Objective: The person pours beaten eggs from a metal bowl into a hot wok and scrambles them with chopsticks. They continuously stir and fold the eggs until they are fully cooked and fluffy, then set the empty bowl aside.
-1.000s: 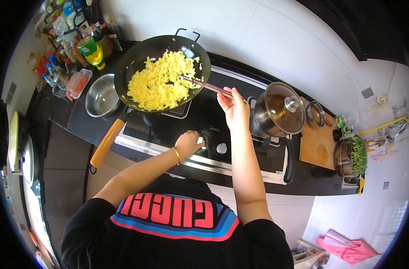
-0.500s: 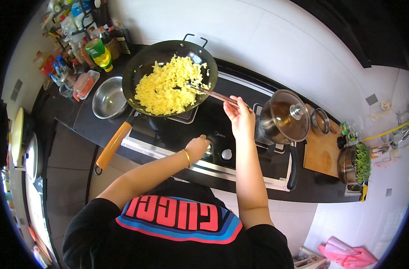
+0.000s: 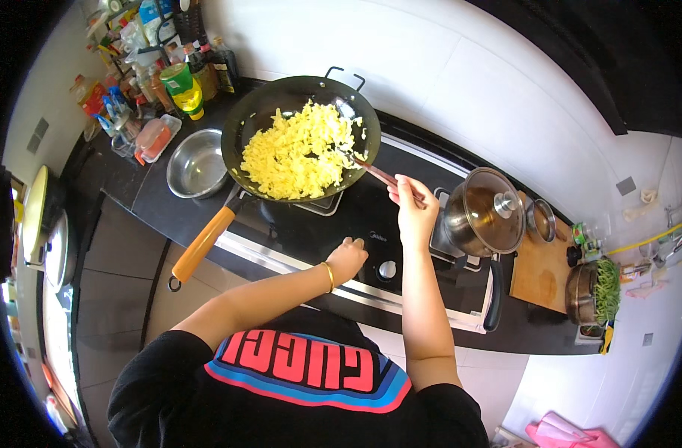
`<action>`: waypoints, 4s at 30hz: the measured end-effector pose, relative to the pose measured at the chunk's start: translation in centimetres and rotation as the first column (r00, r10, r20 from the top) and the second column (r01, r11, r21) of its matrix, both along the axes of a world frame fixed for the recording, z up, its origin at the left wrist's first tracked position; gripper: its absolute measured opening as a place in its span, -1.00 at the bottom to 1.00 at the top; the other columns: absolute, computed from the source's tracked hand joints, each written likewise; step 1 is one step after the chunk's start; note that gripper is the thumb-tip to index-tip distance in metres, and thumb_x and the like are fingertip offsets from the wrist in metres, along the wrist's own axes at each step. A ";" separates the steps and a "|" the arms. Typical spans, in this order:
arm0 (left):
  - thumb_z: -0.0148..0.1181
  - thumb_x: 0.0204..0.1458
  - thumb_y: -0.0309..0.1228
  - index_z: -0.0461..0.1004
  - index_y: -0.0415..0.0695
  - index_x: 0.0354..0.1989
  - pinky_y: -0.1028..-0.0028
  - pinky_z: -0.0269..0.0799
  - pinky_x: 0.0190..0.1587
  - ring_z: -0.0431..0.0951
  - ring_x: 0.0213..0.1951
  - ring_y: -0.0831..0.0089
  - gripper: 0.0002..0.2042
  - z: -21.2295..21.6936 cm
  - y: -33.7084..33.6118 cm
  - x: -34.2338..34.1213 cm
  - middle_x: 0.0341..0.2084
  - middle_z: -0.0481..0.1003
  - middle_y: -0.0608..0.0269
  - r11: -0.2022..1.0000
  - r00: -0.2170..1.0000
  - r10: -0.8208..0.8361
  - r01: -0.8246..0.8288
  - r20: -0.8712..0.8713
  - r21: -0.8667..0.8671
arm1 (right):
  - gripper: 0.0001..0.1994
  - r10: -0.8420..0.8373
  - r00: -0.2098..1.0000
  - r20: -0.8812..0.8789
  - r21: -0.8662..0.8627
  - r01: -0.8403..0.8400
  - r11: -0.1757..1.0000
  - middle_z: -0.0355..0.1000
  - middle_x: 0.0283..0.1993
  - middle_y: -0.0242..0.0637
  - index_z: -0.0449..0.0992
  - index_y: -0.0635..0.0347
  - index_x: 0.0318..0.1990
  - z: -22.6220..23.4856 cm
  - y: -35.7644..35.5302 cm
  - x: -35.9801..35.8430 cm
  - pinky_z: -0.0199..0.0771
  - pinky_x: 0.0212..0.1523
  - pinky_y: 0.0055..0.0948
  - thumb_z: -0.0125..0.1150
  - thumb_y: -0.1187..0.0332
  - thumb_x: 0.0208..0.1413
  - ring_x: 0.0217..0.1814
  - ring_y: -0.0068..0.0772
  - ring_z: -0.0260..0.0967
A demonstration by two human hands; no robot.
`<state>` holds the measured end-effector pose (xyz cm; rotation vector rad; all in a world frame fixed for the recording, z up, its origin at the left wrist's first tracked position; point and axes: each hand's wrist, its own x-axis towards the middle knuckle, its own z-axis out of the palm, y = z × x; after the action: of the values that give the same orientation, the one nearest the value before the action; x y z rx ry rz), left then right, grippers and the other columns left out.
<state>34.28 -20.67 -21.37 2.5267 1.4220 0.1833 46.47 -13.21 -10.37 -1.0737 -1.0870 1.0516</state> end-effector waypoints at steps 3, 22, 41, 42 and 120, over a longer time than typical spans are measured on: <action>0.12 -0.19 -0.54 0.47 -0.22 -0.23 0.33 0.45 -0.19 0.43 -0.23 0.13 -0.73 -1.3 -0.3 -1.2 -0.33 0.40 0.05 0.999 0.971 0.025 -0.033 0.240 0.030 | -0.76 -0.002 0.904 0.429 0.116 -0.053 0.992 0.51 -0.35 -0.25 0.53 0.39 -0.22 2.1 0.5 -0.9 0.48 -0.29 -0.61 0.17 0.33 0.12 -0.37 -0.53 0.47; -0.20 0.22 -0.15 0.26 -0.28 0.04 0.31 0.48 -0.12 0.50 -0.16 0.19 -0.57 8.2 -12.0 -28.6 -0.10 0.40 -0.09 0.631 -0.427 0.755 0.269 0.498 -0.727 | -0.87 0.375 0.314 0.872 -0.079 -0.667 0.741 0.42 -0.52 -0.12 0.58 0.16 -0.31 8.0 7.3 -5.6 0.34 -0.50 -0.36 0.14 0.41 0.00 -0.56 -0.23 0.36; 0.10 0.07 -0.40 0.10 -0.24 0.12 0.63 0.38 -0.61 0.43 -0.61 0.60 -0.53 12.9 -9.0 -29.2 -0.45 0.42 0.19 0.412 0.175 0.840 0.412 0.514 -0.813 | -0.86 0.496 0.183 0.849 -0.208 -0.748 0.631 0.53 -0.36 -0.22 0.59 0.16 -0.27 11.9 1.1 -8.6 0.35 -0.52 -0.55 0.19 0.41 0.00 -0.54 -0.45 0.39; 0.09 0.07 -0.41 0.10 -0.24 0.12 0.63 0.38 -0.61 0.43 -0.60 0.60 -0.53 13.0 -8.8 -29.2 -0.45 0.42 0.19 0.407 0.185 0.838 0.415 0.513 -0.814 | -0.85 0.453 0.236 0.859 -0.087 -0.806 0.585 0.53 -0.35 -0.22 0.59 0.16 -0.26 11.0 0.9 -9.6 0.35 -0.51 -0.55 0.19 0.42 0.00 -0.54 -0.45 0.40; 0.08 0.06 -0.43 0.11 -0.31 0.09 0.63 0.37 -0.64 0.41 -0.63 0.58 -0.55 13.2 -8.9 -28.9 -0.44 0.42 0.17 0.433 0.157 0.840 0.385 0.520 -0.815 | -0.86 0.414 0.453 0.789 -0.064 -0.610 0.790 0.46 -0.52 -0.22 0.54 0.30 -0.24 7.3 -0.5 -7.9 0.31 -0.55 -0.59 0.13 0.51 0.03 -0.59 -0.56 0.36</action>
<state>5.34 -29.60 -8.16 0.6606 0.8820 0.7626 38.54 -13.73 -3.11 -1.0313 -2.3316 0.8667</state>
